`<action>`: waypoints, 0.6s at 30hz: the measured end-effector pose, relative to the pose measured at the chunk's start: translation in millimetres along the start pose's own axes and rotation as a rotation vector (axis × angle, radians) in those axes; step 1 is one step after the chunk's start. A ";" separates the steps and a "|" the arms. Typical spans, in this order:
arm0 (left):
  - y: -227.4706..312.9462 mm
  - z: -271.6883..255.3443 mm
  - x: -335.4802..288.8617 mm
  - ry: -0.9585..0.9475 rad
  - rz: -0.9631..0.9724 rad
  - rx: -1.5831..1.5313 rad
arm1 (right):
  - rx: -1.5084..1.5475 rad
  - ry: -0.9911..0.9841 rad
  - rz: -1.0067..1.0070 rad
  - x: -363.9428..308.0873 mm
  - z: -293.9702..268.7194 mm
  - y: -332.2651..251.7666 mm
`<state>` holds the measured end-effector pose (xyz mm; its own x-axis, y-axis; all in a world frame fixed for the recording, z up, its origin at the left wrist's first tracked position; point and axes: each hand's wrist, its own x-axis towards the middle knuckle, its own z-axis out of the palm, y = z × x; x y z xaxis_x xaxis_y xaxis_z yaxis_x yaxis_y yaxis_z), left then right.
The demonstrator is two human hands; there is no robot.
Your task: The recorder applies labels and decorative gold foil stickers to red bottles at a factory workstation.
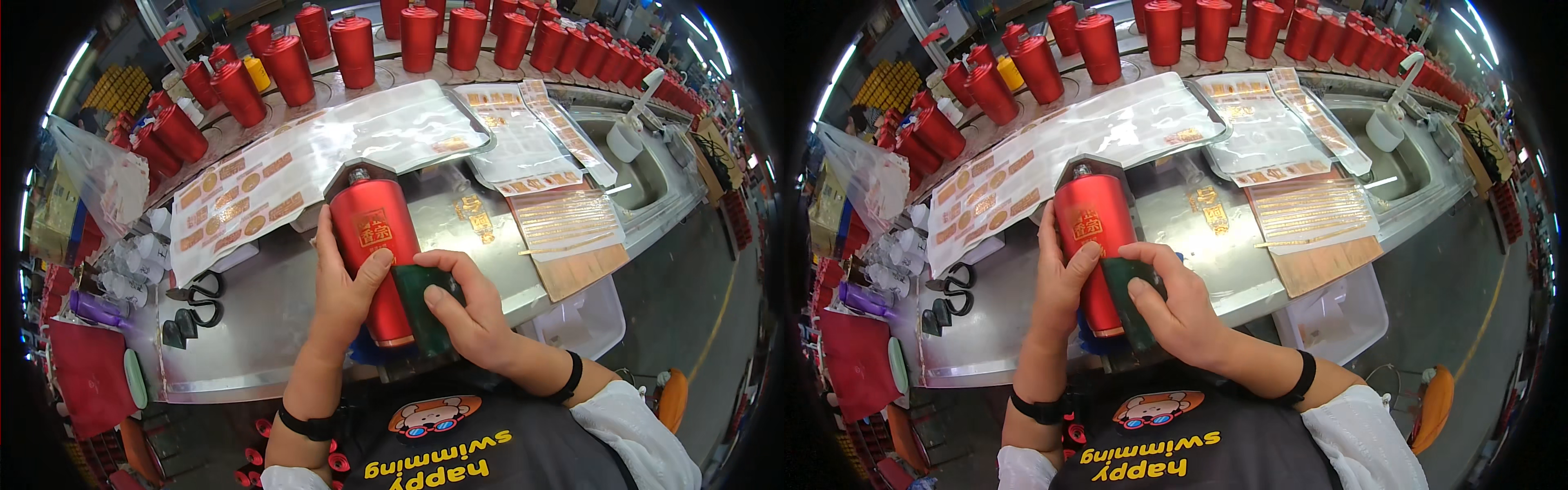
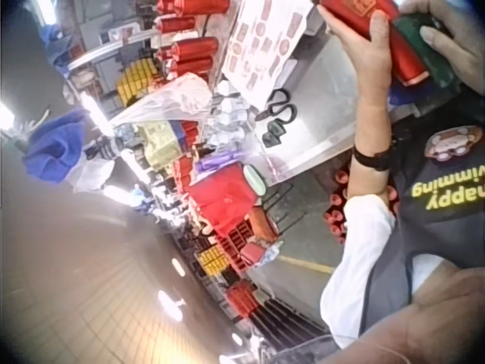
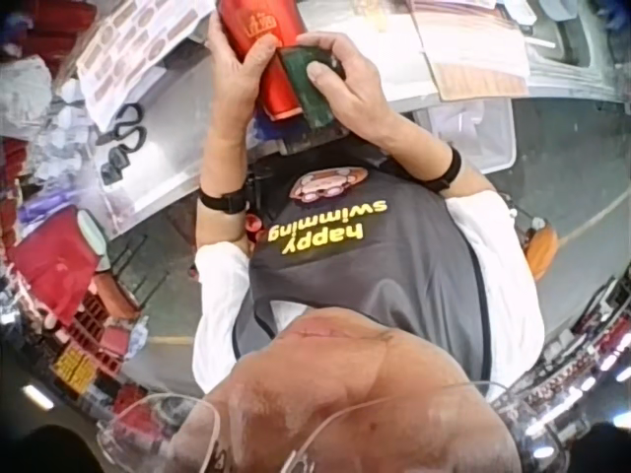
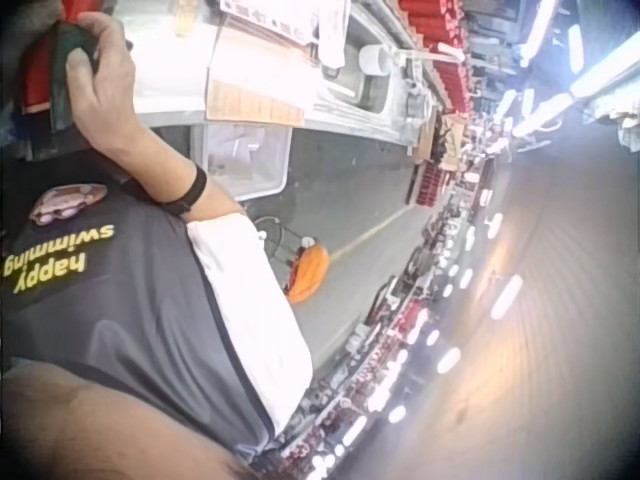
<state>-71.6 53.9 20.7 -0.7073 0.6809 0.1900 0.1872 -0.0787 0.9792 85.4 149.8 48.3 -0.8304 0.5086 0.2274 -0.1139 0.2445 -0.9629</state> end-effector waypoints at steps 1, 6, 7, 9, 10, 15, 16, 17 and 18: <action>-0.2 -0.7 -0.2 0.000 0.002 0.001 | 0.004 -0.001 -0.003 0.0 0.0 -0.2; 1.2 -3.3 -0.2 -0.067 0.026 -0.221 | 0.005 -0.005 -0.004 0.8 -0.2 0.7; 1.2 -3.3 -0.5 -0.065 0.027 -0.221 | 0.001 -0.009 -0.003 0.8 -0.4 -0.3; 0.7 -2.5 -1.2 -0.074 0.021 -0.159 | -0.011 -0.011 -0.015 0.7 -0.7 -1.0; 0.7 -1.9 -1.5 -0.074 0.021 -0.159 | -0.024 -0.012 -0.027 0.4 -0.8 -1.1; 0.2 -0.5 -3.2 -0.065 0.030 -0.164 | -0.034 -0.009 -0.025 -1.4 -0.3 -0.2; -1.5 -1.0 -3.0 -0.063 0.026 -0.165 | -0.045 -0.005 -0.040 -1.4 0.2 0.1; -4.6 -1.9 -1.4 -0.045 0.052 -0.132 | -0.044 -0.008 -0.034 0.3 0.6 -0.1; -6.7 -0.8 -4.0 -0.029 0.066 -0.104 | -0.063 -0.004 -0.045 -1.2 0.3 -0.9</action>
<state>-70.6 51.2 13.4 -0.6758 0.6922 0.2533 0.1594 -0.1982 0.9671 86.3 148.7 48.9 -0.8274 0.4926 0.2698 -0.1170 0.3186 -0.9406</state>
